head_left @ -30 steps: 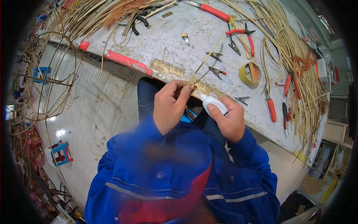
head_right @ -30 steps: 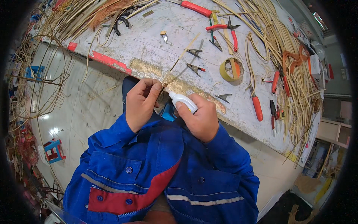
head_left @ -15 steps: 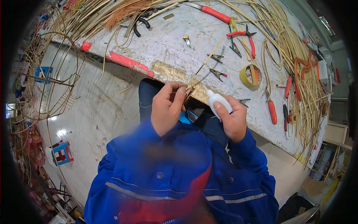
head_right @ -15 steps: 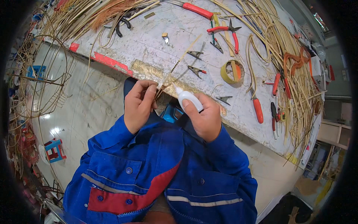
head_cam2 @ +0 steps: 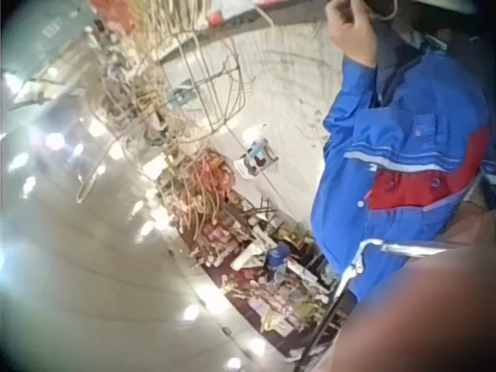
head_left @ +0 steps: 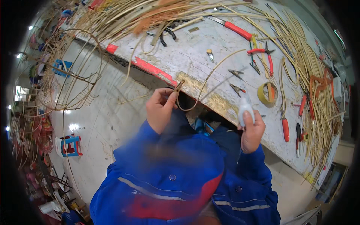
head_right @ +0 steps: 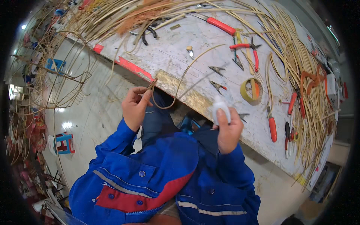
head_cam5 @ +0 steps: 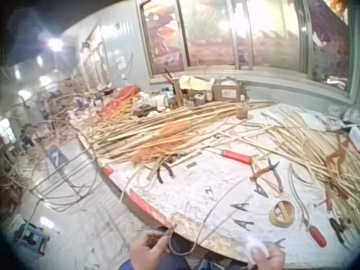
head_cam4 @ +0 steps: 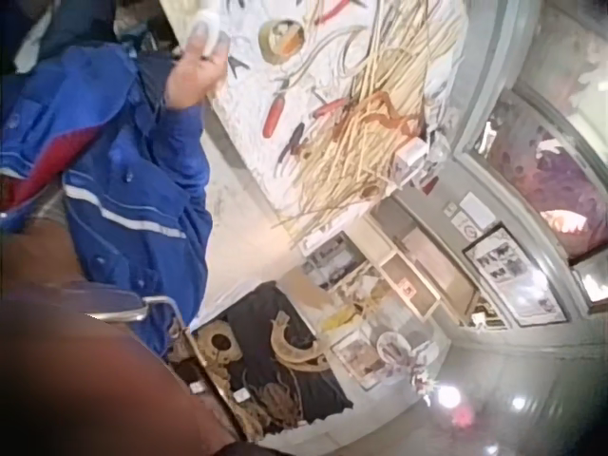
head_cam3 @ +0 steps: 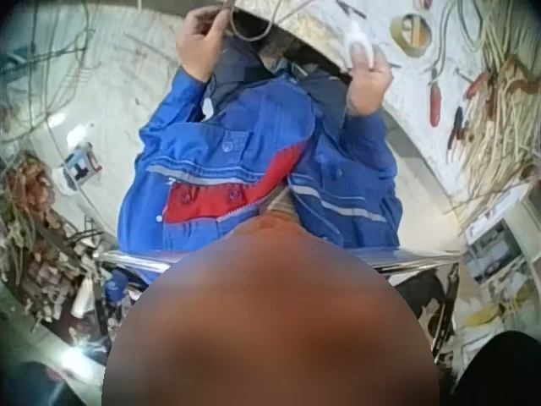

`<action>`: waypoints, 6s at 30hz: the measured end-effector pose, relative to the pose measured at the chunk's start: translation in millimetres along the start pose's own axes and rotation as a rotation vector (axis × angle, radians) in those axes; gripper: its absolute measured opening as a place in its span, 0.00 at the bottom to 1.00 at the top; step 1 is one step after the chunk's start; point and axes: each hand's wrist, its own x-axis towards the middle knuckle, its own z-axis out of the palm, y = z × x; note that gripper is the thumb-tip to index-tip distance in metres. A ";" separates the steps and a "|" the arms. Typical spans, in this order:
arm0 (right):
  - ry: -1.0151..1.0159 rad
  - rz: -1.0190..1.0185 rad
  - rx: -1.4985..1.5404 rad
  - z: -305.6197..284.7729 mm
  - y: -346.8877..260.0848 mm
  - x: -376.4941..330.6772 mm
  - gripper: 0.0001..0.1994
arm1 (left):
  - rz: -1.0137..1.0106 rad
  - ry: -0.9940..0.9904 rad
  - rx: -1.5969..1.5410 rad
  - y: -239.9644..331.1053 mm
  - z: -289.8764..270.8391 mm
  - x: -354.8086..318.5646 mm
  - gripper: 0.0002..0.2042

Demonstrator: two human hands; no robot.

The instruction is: Assembling thin wood strips into a frame using pliers and adhesive.

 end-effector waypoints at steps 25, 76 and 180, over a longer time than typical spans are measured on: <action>0.007 -0.035 -0.451 4.9 12.9 13.0 0.16 | -0.753 -0.802 -0.615 -16.6 75.7 21.4 0.09; 0.442 -0.348 -0.773 -105.8 -1.7 30.6 0.08 | 0.052 -0.176 -0.179 -40.9 89.8 82.9 0.13; -0.360 0.119 0.128 5.0 49.5 -19.0 0.08 | 0.105 -0.797 0.169 19.0 64.3 -29.6 0.04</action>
